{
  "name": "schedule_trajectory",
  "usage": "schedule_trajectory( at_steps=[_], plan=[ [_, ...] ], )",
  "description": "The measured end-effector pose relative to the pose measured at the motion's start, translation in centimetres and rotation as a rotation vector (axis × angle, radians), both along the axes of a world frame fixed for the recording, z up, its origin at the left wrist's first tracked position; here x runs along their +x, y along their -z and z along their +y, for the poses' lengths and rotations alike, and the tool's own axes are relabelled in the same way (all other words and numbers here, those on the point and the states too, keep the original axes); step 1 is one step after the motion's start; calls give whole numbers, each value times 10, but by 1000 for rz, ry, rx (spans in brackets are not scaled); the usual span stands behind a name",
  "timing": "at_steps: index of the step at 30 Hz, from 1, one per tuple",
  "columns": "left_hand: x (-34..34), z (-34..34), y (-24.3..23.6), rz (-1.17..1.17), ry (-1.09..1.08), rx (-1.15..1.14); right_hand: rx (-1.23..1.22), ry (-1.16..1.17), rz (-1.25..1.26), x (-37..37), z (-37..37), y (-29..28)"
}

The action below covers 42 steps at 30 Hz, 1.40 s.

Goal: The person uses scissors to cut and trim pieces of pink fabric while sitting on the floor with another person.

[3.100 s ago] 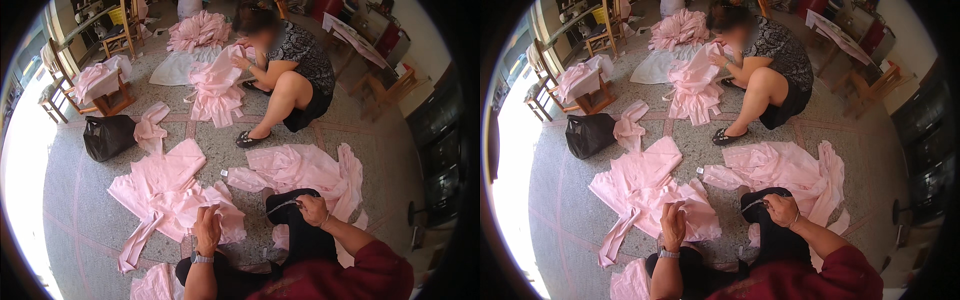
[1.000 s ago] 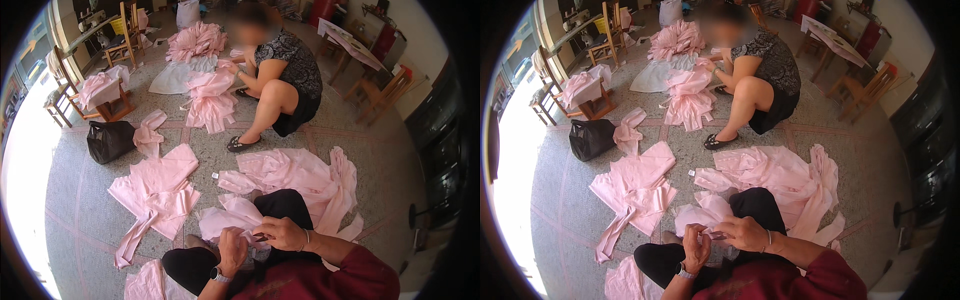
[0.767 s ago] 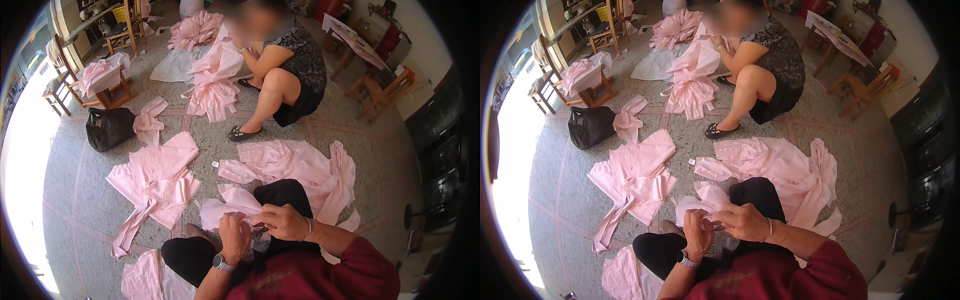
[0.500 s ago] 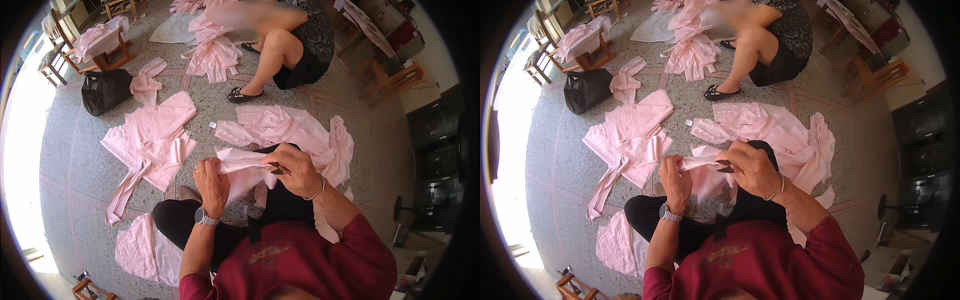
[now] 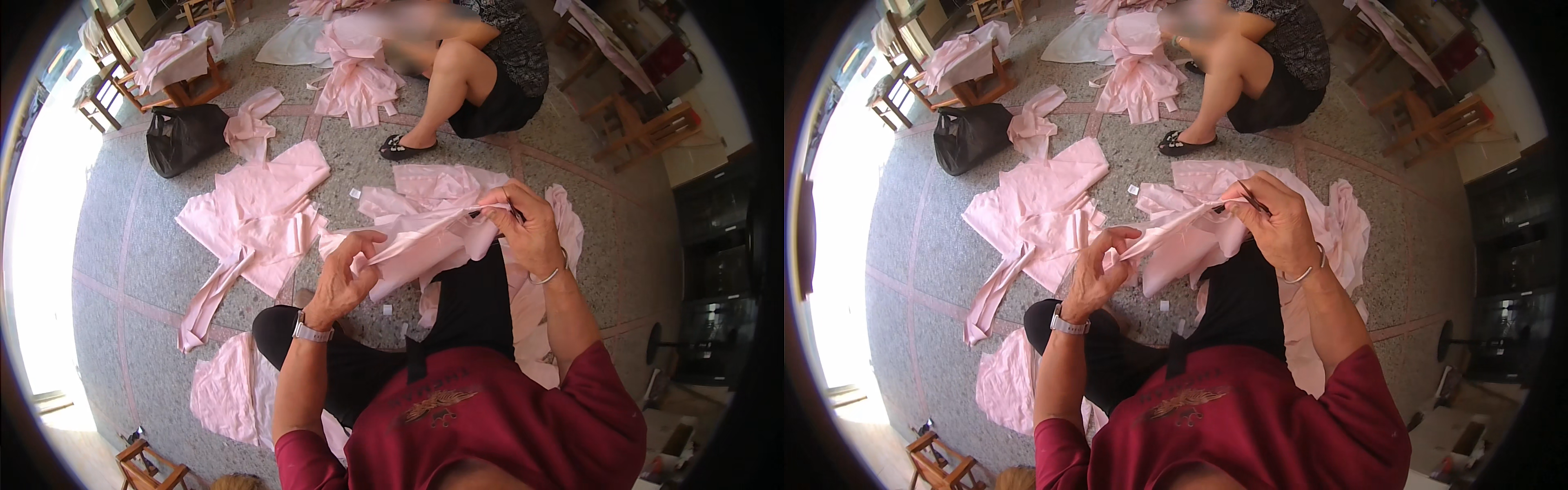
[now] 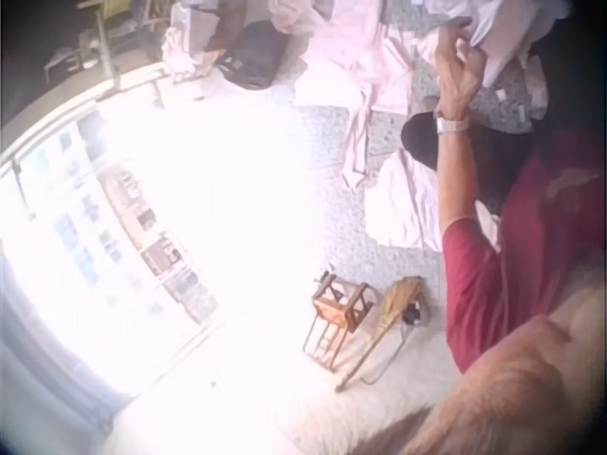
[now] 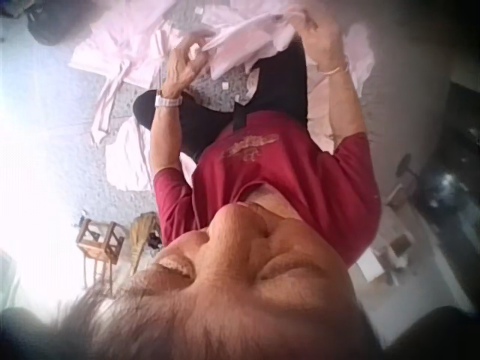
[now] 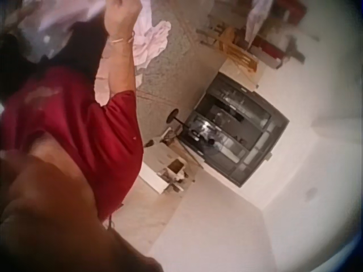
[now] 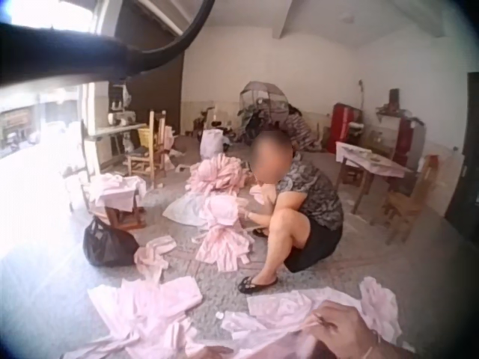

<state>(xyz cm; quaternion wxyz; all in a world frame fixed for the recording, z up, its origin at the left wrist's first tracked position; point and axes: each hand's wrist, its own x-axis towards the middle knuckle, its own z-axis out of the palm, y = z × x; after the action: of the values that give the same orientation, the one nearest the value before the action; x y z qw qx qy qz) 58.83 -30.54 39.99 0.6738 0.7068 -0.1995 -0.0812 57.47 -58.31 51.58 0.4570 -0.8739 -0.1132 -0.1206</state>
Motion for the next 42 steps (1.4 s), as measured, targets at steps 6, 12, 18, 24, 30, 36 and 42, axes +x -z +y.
schedule_trajectory(
  at_steps=[6, 12, 18, 24, 30, 36, 42],
  plan=[
    [1, -9, -4, 266, 102, 49, 15, -9, 60, -1, -4, -7],
    [-9, -26, -15, -107, -47, 132, -15, -1, 94, -5, -2, -6],
    [-14, -58, -16, -417, -239, 353, -114, -74, 96, -13, 17, -9],
    [-11, -57, -9, -464, -318, 309, -135, -141, 47, -16, 22, 2],
    [-13, -45, -19, -319, -300, 233, -268, -216, 19, -17, 36, 4],
    [-15, -40, -22, -379, -257, 271, -475, -236, 33, -15, 27, 15],
    [-9, -35, -2, -458, -327, 371, -398, -296, 59, -14, 33, 6]
  ],
)
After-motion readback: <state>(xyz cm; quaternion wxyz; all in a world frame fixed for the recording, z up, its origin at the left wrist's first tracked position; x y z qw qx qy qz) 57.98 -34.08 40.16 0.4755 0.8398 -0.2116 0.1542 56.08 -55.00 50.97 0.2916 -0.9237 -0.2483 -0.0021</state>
